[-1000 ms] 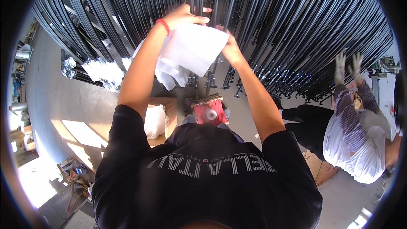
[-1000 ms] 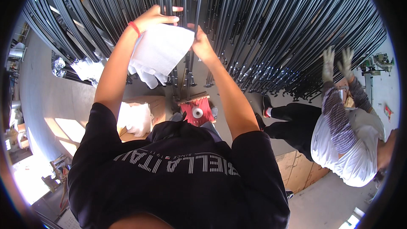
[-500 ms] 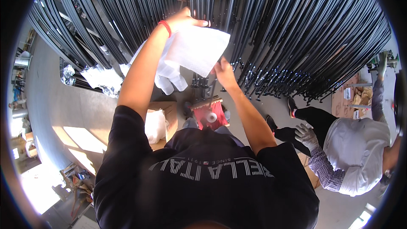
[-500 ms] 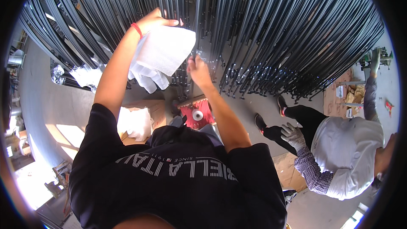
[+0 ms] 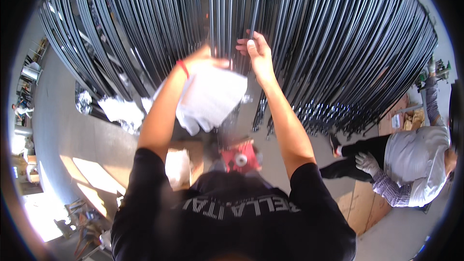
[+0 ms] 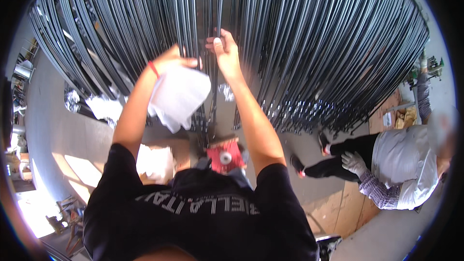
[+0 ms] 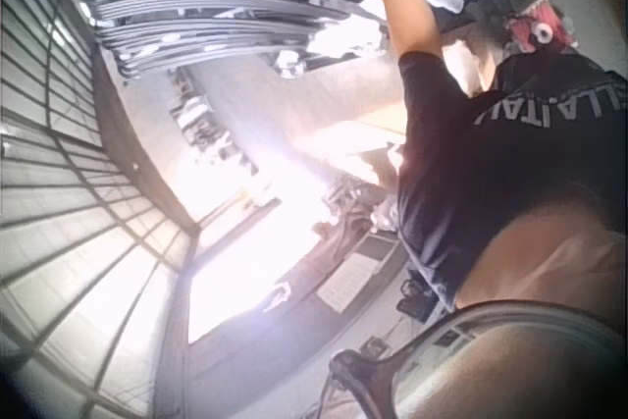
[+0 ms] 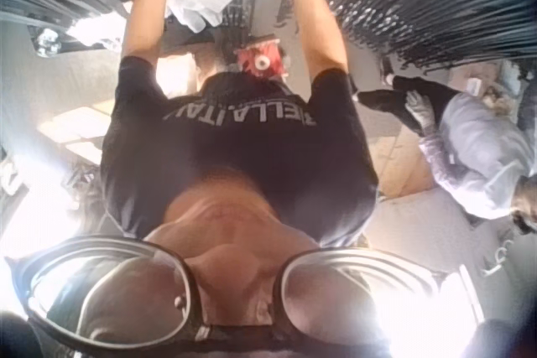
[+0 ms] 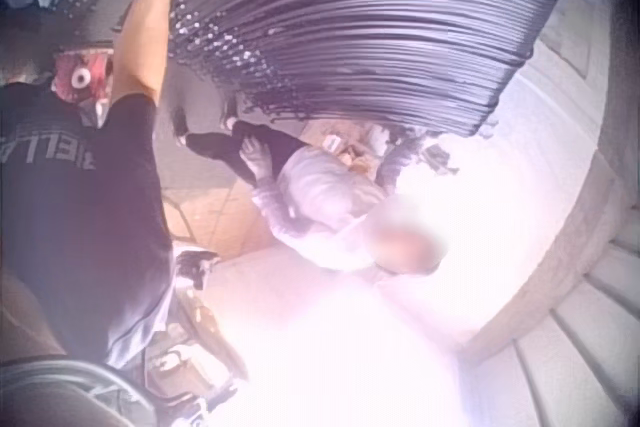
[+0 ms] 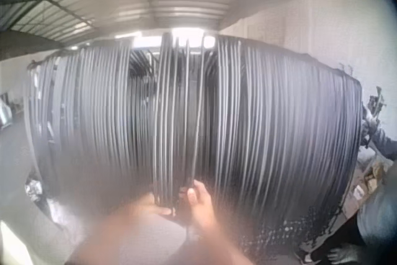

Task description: The person wraps bundles of thin metal rods with plastic film while they are hanging from a circular rack, pulling a small roll of film around the end of each bundle to secure it.

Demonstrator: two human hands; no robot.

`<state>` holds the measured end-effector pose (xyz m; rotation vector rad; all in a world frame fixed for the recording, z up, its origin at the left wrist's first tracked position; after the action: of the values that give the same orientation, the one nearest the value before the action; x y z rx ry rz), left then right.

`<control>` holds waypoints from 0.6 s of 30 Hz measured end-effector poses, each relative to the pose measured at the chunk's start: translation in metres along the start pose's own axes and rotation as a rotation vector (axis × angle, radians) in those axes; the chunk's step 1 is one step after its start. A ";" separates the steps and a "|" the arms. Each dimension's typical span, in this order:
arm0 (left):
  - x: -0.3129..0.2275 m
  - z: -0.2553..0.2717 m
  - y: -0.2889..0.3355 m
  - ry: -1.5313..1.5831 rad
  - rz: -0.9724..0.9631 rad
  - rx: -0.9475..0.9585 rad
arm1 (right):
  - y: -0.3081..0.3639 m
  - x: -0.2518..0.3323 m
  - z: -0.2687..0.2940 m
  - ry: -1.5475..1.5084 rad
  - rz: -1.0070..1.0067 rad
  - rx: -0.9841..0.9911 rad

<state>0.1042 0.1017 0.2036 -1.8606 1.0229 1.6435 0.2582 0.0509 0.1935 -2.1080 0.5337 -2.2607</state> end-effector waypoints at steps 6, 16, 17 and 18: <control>0.003 0.009 0.011 -0.048 0.003 0.016 | -0.058 0.048 -0.016 0.133 0.019 0.087; 0.000 -0.003 0.014 -0.116 -0.105 0.132 | -0.043 0.053 0.017 0.674 0.150 -0.647; 0.001 0.001 0.017 -0.123 -0.108 0.117 | -0.033 0.070 0.008 0.775 0.288 -0.746; 0.002 0.005 0.020 -0.130 -0.112 0.104 | -0.023 0.090 -0.001 0.924 0.426 -0.808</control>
<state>0.0856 0.0929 0.2034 -1.6891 0.9155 1.5923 0.2536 0.0525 0.2860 -0.6859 1.9288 -2.8463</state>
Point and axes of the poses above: each hand's wrist, its own y-axis away from the middle knuckle, its own z-axis out of the back of the hand, x = y × z, the point moved 3 cm from there along -y, towards the middle knuckle, and after that the axes turned 15 degrees about y, right-handed, at the moved point
